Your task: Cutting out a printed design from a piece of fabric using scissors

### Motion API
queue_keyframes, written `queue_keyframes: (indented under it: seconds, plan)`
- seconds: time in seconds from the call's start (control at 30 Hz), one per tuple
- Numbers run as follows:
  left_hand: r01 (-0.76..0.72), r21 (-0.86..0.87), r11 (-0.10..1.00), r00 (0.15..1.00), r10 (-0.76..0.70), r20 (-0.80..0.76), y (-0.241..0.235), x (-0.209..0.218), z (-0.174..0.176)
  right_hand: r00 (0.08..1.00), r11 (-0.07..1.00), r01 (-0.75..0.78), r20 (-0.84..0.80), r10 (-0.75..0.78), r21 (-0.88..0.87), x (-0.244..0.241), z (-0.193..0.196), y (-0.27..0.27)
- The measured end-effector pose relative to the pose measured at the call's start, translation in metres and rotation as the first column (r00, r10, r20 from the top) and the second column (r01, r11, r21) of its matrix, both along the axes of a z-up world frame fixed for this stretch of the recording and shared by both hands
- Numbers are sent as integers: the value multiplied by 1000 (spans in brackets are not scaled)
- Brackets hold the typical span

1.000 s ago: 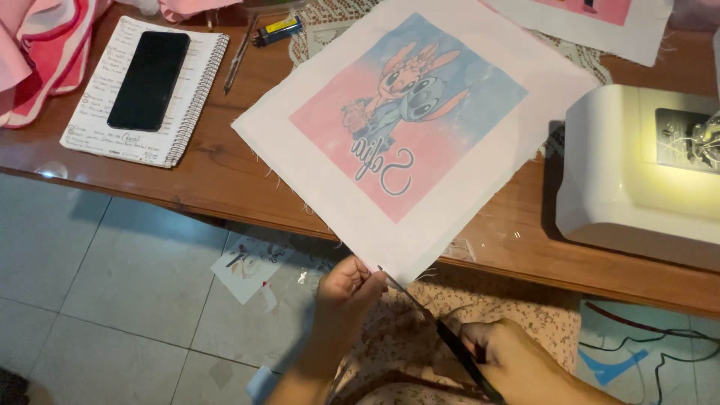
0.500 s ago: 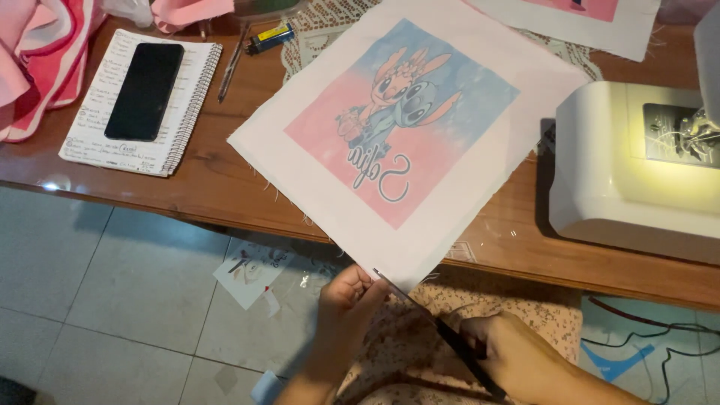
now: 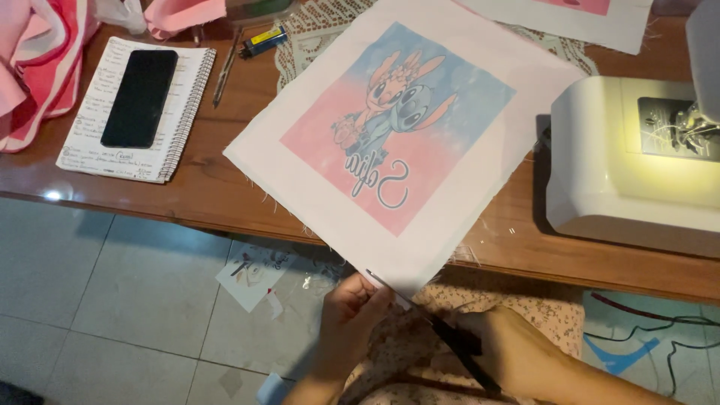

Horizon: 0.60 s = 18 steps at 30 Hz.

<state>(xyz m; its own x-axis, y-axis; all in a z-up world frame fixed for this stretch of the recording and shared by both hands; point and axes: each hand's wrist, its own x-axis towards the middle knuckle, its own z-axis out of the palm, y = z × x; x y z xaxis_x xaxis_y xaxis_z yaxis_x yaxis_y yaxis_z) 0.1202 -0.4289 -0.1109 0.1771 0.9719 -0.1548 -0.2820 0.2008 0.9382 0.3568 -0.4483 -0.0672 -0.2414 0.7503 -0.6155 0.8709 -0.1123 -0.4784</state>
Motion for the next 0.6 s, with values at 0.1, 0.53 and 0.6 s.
queue_keyframes:
  seconds: [0.1, 0.53, 0.6]
  plan:
    - [-21, -18, 1000, 995, 19, -99, -2, 0, -9, 999, 999, 37, 2, -37, 23, -11, 20, 9]
    - [31, -162, 986, 988, -54, -144, -6, -1, -11, 1000, 1000, 23, -7, -23, -3, -4, 4, 5]
    - [40, -201, 979, 990, -66, -122, -6, -2, -16, 1000, 1000, -11, 13, 10, 17, -9, 18, 11]
